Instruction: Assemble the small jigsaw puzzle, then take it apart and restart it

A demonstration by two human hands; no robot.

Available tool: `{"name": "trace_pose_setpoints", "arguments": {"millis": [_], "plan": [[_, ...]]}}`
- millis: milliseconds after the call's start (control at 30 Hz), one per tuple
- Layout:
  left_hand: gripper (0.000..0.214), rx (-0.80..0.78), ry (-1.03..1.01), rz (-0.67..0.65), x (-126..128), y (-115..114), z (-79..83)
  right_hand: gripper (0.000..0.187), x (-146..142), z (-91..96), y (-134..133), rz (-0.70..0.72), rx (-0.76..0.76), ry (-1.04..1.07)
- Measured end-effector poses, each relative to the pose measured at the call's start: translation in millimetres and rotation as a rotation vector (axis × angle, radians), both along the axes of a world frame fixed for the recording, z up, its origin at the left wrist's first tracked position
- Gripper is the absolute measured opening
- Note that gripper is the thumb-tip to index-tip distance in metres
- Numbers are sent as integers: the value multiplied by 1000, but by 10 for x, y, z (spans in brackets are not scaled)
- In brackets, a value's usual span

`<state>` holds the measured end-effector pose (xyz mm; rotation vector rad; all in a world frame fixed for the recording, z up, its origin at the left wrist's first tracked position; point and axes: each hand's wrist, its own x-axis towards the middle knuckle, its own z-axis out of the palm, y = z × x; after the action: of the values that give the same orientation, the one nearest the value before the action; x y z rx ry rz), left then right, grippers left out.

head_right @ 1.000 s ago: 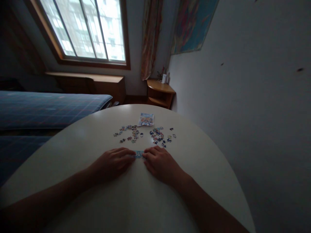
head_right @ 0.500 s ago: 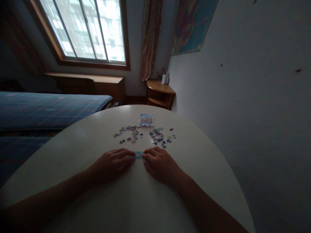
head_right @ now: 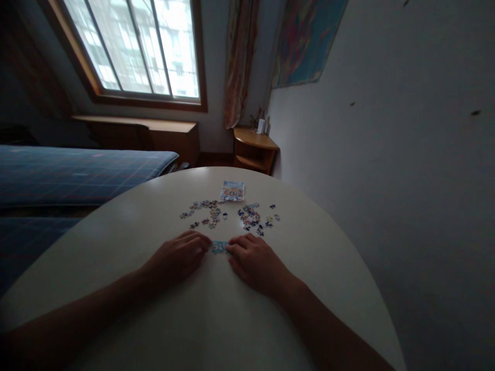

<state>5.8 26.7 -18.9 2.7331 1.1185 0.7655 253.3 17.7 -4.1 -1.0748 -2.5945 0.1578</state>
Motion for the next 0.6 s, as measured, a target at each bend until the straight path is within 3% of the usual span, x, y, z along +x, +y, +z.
{"name": "trace_pose_setpoints", "arguments": {"millis": [167, 600], "plan": [[16, 8, 1, 96, -16, 24, -25, 26, -6, 4, -1, 5, 7, 5], [16, -82, -7, 116, -29, 30, -59, 29, -22, 17, -15, 20, -5, -5]]}}
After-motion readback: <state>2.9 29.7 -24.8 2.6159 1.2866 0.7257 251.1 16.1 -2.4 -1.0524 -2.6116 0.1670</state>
